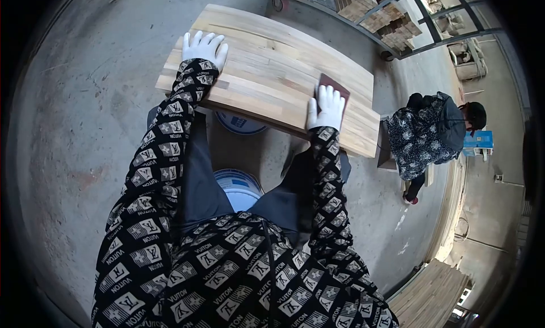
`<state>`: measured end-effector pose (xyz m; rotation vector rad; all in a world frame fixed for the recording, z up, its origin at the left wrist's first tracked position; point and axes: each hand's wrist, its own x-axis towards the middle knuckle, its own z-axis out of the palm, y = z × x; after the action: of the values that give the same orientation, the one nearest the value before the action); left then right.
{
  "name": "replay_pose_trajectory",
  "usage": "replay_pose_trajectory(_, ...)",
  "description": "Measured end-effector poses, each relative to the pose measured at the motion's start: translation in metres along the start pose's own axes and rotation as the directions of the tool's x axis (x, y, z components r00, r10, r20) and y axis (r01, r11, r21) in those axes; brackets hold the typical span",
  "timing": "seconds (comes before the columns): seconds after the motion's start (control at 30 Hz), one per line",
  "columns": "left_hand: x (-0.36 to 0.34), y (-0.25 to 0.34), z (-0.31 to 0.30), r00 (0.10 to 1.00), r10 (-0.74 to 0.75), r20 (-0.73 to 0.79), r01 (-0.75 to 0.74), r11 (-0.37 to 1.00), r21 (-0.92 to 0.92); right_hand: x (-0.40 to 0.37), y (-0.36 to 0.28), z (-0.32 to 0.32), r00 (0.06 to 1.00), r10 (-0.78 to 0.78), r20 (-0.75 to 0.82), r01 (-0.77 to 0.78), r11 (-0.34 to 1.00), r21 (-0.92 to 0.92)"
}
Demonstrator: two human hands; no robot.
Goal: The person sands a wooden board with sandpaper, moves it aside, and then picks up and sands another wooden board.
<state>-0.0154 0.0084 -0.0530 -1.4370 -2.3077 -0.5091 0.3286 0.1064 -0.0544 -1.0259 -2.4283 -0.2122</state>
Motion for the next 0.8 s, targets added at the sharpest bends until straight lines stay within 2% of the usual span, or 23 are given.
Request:
replay_pose_trajectory(0.03, 0.000, 0.000, -0.001, 1.000, 0.004, -0.001, -0.004, 1.000, -0.015, 0.005, 0.013, -0.016, 0.985, 0.083, 0.151, -0.088, 0.996, 0.024)
replay_pose_trajectory(0.07, -0.001, -0.001, -0.001, 1.000, -0.002, 0.004, 0.002, 1.000, -0.017, -0.004, 0.030, -0.008, 0.995, 0.087, 0.048, -0.085, 0.995, -0.045)
replay_pose_trajectory(0.13, 0.000, 0.000, 0.000, 1.000, -0.001, 0.009, 0.001, 1.000, 0.002, -0.005, 0.043, -0.006, 0.979, 0.179, 0.100, -0.169, 0.981, -0.098)
replay_pose_trajectory(0.17, 0.000, 0.000, -0.001, 1.000, -0.005, 0.024, 0.005, 1.000, 0.015, -0.007, 0.042, 0.002, 0.976, 0.207, 0.075, -0.191, 0.965, -0.181)
replay_pose_trajectory(0.2, 0.000, 0.001, 0.000, 1.000, -0.008, 0.024, 0.007, 1.000, 0.013, -0.003, 0.029, 0.000, 0.948, 0.303, 0.095, -0.278, 0.936, -0.215)
replay_pose_trajectory(0.27, 0.000, 0.000, 0.003, 1.000, -0.015, 0.020, 0.015, 0.999, 0.032, 0.021, -0.016, -0.018, 0.875, 0.422, 0.236, -0.387, 0.904, -0.180)
replay_pose_trajectory(0.33, 0.000, -0.002, 0.006, 1.000, -0.014, 0.022, 0.013, 0.999, 0.035, 0.018, -0.048, 0.016, 0.969, 0.226, 0.094, -0.220, 0.973, -0.076)
replay_pose_trajectory(0.4, 0.001, -0.001, 0.006, 1.000, -0.009, 0.021, 0.009, 0.999, 0.036, 0.024, -0.102, 0.022, 0.999, 0.032, 0.018, -0.033, 0.998, 0.047)
replay_pose_trajectory(0.47, 0.001, -0.001, 0.002, 1.000, -0.007, 0.024, 0.006, 0.999, 0.032, 0.025, -0.145, 0.018, 0.994, -0.098, 0.052, 0.088, 0.981, 0.173)
replay_pose_trajectory(0.6, 0.002, -0.002, 0.004, 0.999, -0.017, 0.036, 0.016, 0.999, 0.035, 0.022, -0.144, 0.007, 0.983, -0.180, 0.016, 0.170, 0.948, 0.269)
replay_pose_trajectory(0.7, 0.002, -0.004, 0.009, 1.000, -0.003, 0.031, 0.003, 1.000, 0.000, 0.011, -0.095, 0.005, 0.992, -0.127, 0.006, 0.123, 0.973, 0.195)
replay_pose_trajectory(0.8, 0.001, -0.006, 0.009, 1.000, 0.015, 0.018, -0.015, 1.000, 0.020, -0.003, -0.028, -0.012, 1.000, -0.003, 0.015, 0.002, 0.996, 0.094)
